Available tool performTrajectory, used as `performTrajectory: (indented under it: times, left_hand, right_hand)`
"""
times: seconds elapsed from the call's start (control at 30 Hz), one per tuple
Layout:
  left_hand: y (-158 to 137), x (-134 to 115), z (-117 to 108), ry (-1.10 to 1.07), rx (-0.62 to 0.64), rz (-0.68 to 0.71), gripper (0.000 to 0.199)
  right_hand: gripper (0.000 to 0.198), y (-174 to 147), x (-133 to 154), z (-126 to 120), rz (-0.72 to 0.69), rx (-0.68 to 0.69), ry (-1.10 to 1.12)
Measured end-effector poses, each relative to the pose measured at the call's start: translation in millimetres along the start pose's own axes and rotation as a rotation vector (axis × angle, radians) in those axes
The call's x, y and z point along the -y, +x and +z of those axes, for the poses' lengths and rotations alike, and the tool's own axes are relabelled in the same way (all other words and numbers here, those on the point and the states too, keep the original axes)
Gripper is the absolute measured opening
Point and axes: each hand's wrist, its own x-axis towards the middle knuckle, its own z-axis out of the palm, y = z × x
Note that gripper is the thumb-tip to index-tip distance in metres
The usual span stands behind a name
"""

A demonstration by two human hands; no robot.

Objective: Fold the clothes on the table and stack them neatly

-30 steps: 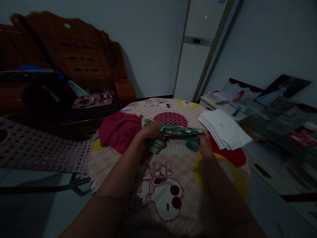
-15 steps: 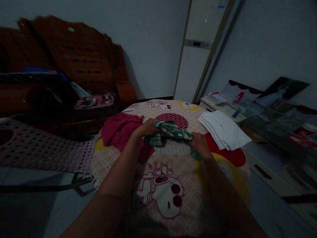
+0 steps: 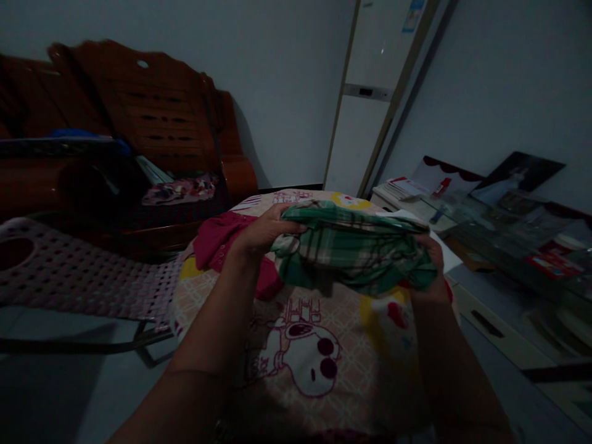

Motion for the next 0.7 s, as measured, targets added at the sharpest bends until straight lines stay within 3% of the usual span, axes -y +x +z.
performTrajectory:
  times: [0.13, 0.3, 0.4, 0.47, 0.6, 0.63, 0.7]
  left_hand:
    - [-5.8, -10.0, 1.1, 0.064, -0.071, -0.048, 0.039]
    - [9.5, 30.0, -13.8, 0.138, 0.156, -0.081, 0.039]
    - [33.3, 51.7, -27.6, 0.275, 0.185, -0.063, 0.043]
    - [54.9, 59.1, -34.3, 0.419, 0.077, -0.033, 0.050]
    - [88.5, 67.2, -36.4, 0.740, -0.416, -0.024, 0.051]
    - [90.7, 70.0, -34.6, 0.795, -0.501, -0.014, 0.050]
    - [86.0, 77.7, -28.8, 0.855, -0.531, 0.022, 0.051]
  right_hand:
    - [0.019, 1.6, 19.6, 5.7, 0.025, -0.053, -0.205]
    - [0.032, 21.6, -7.5, 29.5, 0.140, 0.131, -0.285]
    - [0.033, 55.7, -26.2, 42.3, 0.133, 0.108, -0.462]
    - [0.033, 86.3, -31.4, 52.8, 0.016, 0.012, -0.631]
    - [0.052, 130.5, -36.1, 70.7, -0.371, -0.190, -0.969]
    - [0.058, 132.0, -39.2, 72.1, -0.426, -0.187, -1.020]
    - [0.064, 121.2, -49.3, 70.0, -0.468, -0.110, -1.102]
